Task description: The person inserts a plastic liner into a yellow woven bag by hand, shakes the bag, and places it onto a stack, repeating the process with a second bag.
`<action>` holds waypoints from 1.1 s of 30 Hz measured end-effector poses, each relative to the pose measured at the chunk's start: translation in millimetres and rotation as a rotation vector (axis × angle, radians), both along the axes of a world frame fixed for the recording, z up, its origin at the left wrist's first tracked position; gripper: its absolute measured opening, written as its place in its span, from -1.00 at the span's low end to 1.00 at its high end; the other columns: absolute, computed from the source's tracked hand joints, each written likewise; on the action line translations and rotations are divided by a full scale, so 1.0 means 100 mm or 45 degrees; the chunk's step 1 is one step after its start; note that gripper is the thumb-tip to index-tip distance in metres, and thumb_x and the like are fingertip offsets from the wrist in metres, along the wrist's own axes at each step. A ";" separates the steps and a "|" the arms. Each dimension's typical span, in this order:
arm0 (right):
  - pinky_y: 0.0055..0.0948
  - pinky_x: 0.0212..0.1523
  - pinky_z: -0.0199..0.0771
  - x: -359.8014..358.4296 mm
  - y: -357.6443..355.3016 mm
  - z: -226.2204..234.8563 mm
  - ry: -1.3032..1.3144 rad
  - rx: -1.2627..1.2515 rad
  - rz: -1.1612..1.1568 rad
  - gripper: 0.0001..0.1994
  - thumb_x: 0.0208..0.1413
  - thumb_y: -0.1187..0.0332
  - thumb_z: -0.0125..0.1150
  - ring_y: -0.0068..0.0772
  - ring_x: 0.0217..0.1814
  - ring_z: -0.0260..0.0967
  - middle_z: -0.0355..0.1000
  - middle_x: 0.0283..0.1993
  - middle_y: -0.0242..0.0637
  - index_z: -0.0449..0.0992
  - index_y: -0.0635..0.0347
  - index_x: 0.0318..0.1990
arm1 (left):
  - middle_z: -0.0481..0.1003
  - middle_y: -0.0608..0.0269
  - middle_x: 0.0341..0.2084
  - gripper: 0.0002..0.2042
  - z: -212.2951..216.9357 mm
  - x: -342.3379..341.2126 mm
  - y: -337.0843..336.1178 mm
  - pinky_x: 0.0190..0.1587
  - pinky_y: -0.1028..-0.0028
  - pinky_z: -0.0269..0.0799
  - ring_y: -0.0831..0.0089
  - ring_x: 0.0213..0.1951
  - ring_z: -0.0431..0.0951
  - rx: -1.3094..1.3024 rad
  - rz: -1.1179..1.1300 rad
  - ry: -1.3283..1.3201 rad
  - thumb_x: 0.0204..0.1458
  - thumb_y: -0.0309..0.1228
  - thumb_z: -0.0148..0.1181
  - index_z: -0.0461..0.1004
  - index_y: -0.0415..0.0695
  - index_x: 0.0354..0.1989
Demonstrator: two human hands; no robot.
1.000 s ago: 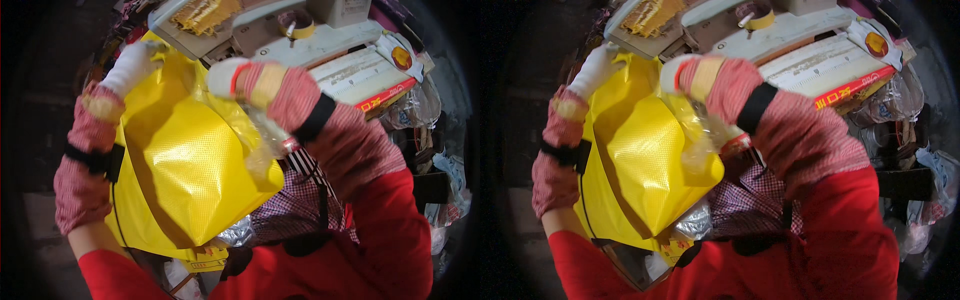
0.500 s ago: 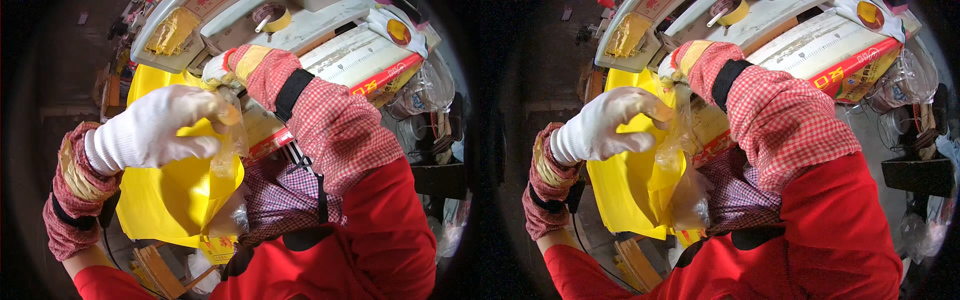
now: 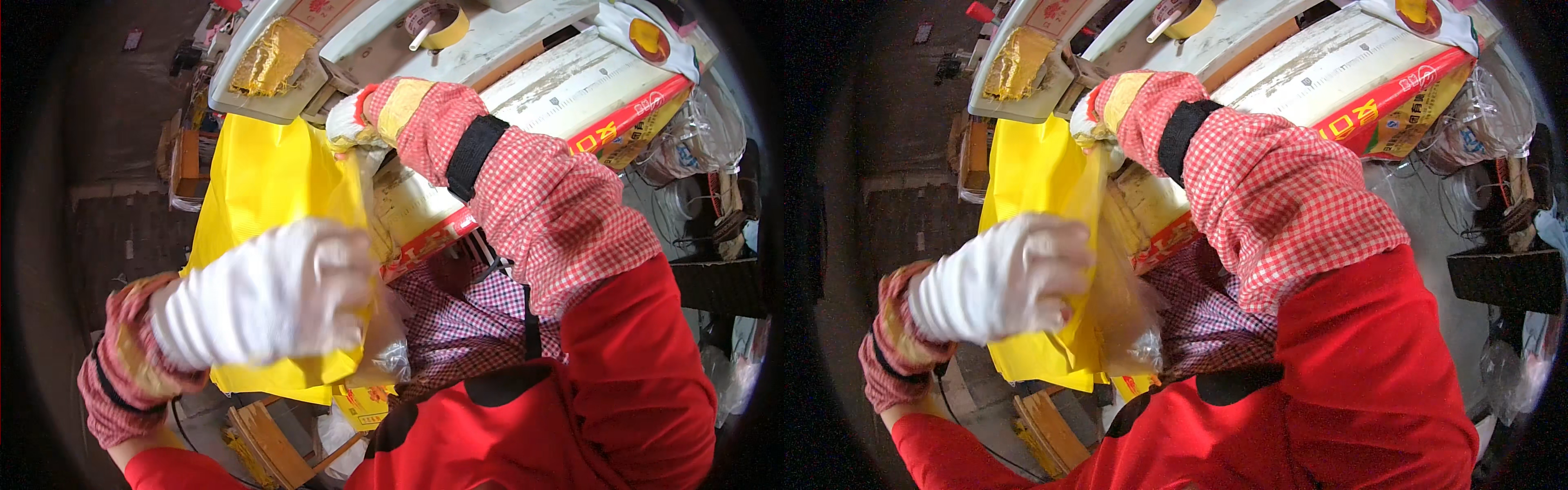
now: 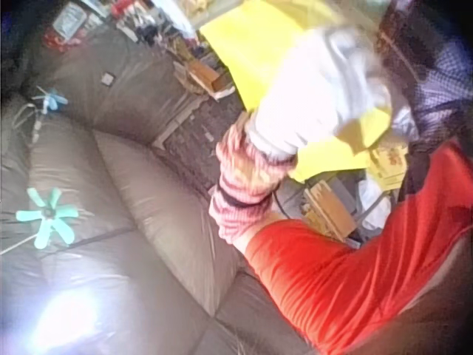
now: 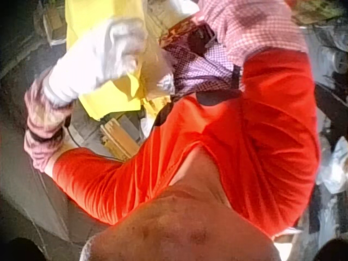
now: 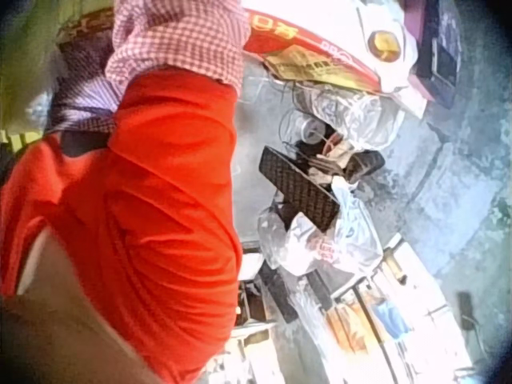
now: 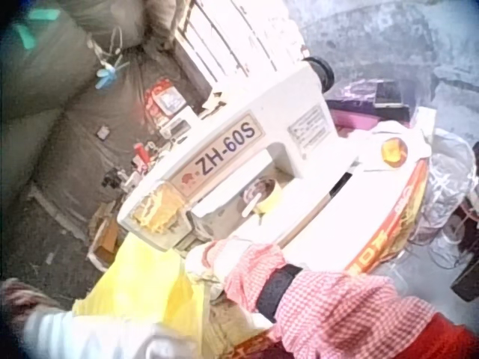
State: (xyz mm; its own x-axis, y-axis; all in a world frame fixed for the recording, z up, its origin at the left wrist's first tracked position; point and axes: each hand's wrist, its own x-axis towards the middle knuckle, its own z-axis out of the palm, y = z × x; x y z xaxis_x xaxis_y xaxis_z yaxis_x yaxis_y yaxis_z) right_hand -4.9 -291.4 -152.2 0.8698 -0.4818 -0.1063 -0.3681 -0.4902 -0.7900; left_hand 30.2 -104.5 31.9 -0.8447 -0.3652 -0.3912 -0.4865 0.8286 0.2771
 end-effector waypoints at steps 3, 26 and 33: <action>-0.20 -0.41 0.31 -0.03 0.05 0.03 0.012 -0.001 0.009 -0.68 -0.20 0.15 0.18 -0.20 -0.50 0.34 0.42 -0.55 -0.16 0.52 0.25 -0.39 | 0.42 0.25 -0.49 -0.82 0.30 -0.16 0.14 -0.28 0.34 0.38 0.28 -0.34 0.45 0.155 -0.386 -0.519 -0.18 -0.28 0.20 0.40 -0.09 -0.52; -0.18 -0.29 0.37 -0.01 0.26 0.14 0.226 -0.618 0.061 -0.72 -0.13 0.16 0.17 -0.08 -0.33 0.41 0.48 -0.37 -0.13 0.55 0.15 -0.32 | 0.41 0.11 -0.70 -0.63 0.14 -0.17 0.15 -0.30 0.22 0.32 0.14 -0.43 0.45 0.306 -0.128 -0.506 -0.17 -0.04 0.16 0.48 -0.14 -0.63; -0.21 -0.31 0.42 -0.02 0.32 0.11 0.221 -1.031 0.193 -0.78 -0.14 0.22 0.16 -0.08 -0.31 0.44 0.48 -0.38 -0.16 0.57 0.11 -0.36 | 0.48 0.01 -0.59 -0.47 0.52 -0.03 0.19 -0.35 0.33 0.40 0.09 -0.46 0.49 0.481 0.721 -1.552 -0.17 0.12 0.14 0.53 -0.23 -0.52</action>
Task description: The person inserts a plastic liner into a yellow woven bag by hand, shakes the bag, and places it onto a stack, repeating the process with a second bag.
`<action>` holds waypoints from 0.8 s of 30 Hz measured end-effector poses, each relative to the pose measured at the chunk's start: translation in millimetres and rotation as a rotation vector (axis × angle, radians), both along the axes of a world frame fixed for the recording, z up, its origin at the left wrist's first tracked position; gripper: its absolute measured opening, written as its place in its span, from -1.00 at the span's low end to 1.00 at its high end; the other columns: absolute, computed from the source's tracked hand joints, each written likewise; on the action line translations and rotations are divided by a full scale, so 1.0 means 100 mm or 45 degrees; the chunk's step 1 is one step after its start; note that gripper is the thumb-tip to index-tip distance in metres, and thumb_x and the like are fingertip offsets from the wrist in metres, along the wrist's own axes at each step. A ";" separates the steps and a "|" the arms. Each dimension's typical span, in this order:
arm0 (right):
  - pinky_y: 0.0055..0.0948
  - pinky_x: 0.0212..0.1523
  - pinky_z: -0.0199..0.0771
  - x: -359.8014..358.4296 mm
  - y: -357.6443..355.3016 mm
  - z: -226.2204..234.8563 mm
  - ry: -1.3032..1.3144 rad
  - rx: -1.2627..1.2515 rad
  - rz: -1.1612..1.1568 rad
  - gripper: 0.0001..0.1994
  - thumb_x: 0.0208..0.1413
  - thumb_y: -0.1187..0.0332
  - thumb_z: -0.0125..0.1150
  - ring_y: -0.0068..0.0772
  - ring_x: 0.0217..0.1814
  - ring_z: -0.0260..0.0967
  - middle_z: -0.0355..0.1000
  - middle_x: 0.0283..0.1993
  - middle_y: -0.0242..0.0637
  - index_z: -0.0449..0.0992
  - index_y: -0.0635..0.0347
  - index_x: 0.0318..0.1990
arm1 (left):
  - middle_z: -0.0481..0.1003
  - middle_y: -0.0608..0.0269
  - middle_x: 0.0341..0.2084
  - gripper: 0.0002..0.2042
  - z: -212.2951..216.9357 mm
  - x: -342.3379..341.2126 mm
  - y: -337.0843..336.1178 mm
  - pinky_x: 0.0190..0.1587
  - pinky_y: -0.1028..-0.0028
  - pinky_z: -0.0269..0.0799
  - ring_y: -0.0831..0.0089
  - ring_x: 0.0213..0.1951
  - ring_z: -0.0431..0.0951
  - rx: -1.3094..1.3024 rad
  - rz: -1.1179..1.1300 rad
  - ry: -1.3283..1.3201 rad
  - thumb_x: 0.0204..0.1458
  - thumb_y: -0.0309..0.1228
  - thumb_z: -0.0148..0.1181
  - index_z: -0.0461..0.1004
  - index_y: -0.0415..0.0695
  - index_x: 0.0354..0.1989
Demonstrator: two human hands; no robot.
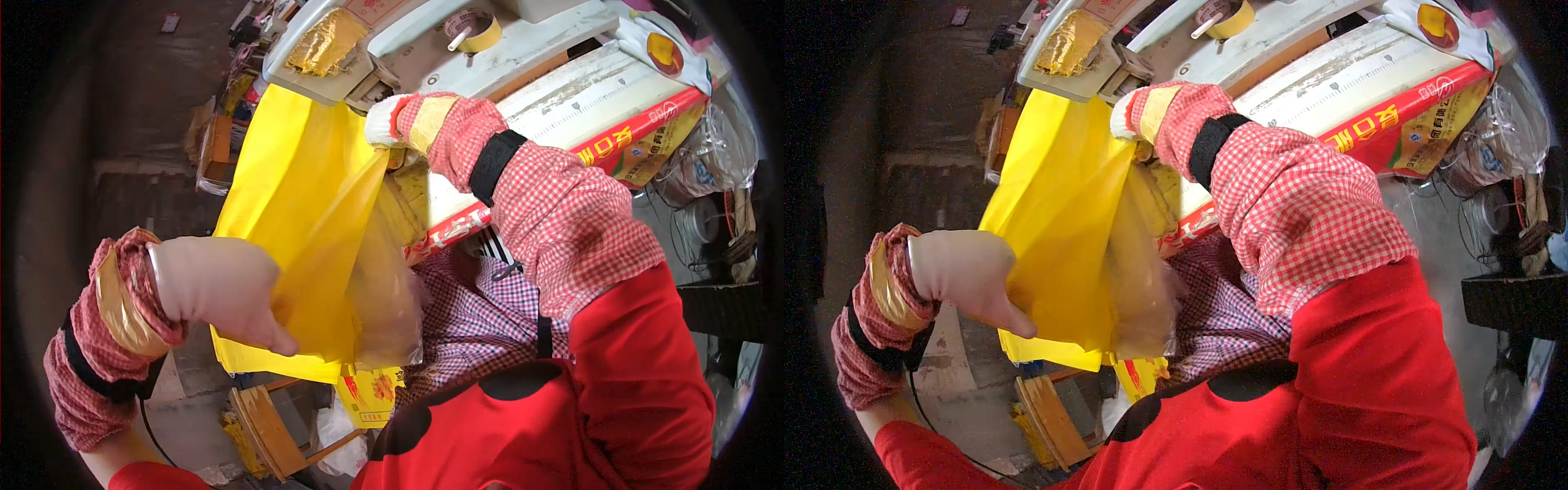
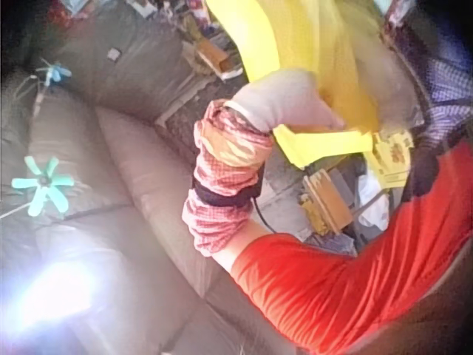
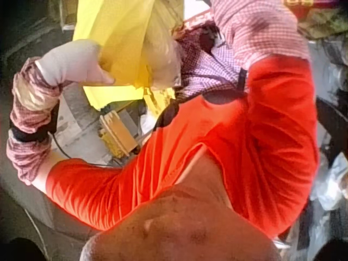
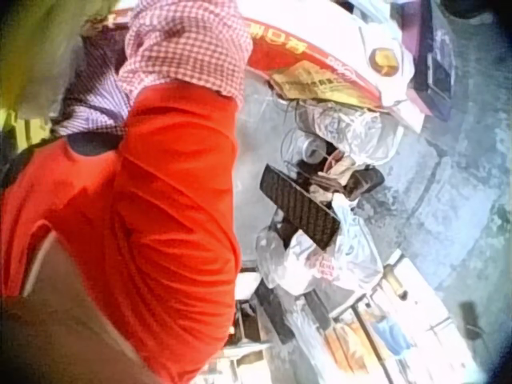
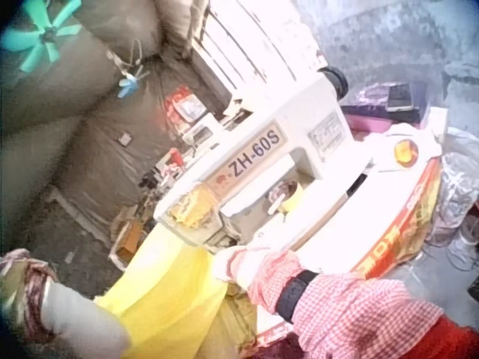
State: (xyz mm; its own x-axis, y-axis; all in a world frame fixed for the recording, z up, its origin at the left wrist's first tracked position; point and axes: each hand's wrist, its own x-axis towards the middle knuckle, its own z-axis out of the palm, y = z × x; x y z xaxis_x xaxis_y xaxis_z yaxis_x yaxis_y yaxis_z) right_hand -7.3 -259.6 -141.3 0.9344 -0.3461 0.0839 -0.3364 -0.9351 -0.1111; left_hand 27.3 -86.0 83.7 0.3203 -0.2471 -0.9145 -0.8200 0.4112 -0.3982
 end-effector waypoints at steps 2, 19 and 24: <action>-0.23 -0.32 0.42 0.00 0.02 -0.01 0.027 -0.030 -0.009 -0.79 -0.13 0.23 0.15 -0.11 -0.31 0.44 0.49 -0.39 -0.17 0.57 0.10 -0.37 | 0.48 -0.01 -0.56 -0.41 0.11 0.00 0.02 -0.34 0.33 0.39 0.11 -0.42 0.49 -0.075 0.056 -0.218 -0.18 0.16 0.06 0.53 -0.25 -0.42; -0.30 -0.44 0.38 -0.14 0.83 -0.01 -0.208 -0.242 -0.427 -0.85 -0.09 0.28 0.05 -0.22 -0.44 0.40 0.47 -0.48 -0.32 0.56 0.01 -0.46 | 0.47 0.14 -0.63 -0.75 -0.22 -0.03 0.61 -0.39 0.27 0.39 0.15 -0.48 0.51 0.163 -0.294 0.156 -0.17 -0.16 0.10 0.51 -0.10 -0.57; -0.27 -0.42 0.38 -0.65 1.72 0.15 -0.141 0.219 0.074 -0.82 -0.08 0.25 0.04 -0.22 -0.42 0.41 0.44 -0.47 -0.25 0.55 0.05 -0.44 | 0.40 0.10 -0.75 -0.86 -0.80 -0.28 0.86 -0.59 0.28 0.33 0.19 -0.59 0.48 0.016 -0.681 1.208 -0.36 -0.31 0.13 0.47 -0.13 -0.69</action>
State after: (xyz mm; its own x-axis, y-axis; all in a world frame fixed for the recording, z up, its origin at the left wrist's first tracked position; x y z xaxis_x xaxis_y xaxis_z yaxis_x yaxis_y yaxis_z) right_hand -72.7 -87.4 -126.8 0.9415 -0.3101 0.1316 -0.2593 -0.9165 -0.3045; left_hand -1.1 -0.4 3.3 -0.6635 -0.1332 -0.7363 -0.5049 0.8059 0.3092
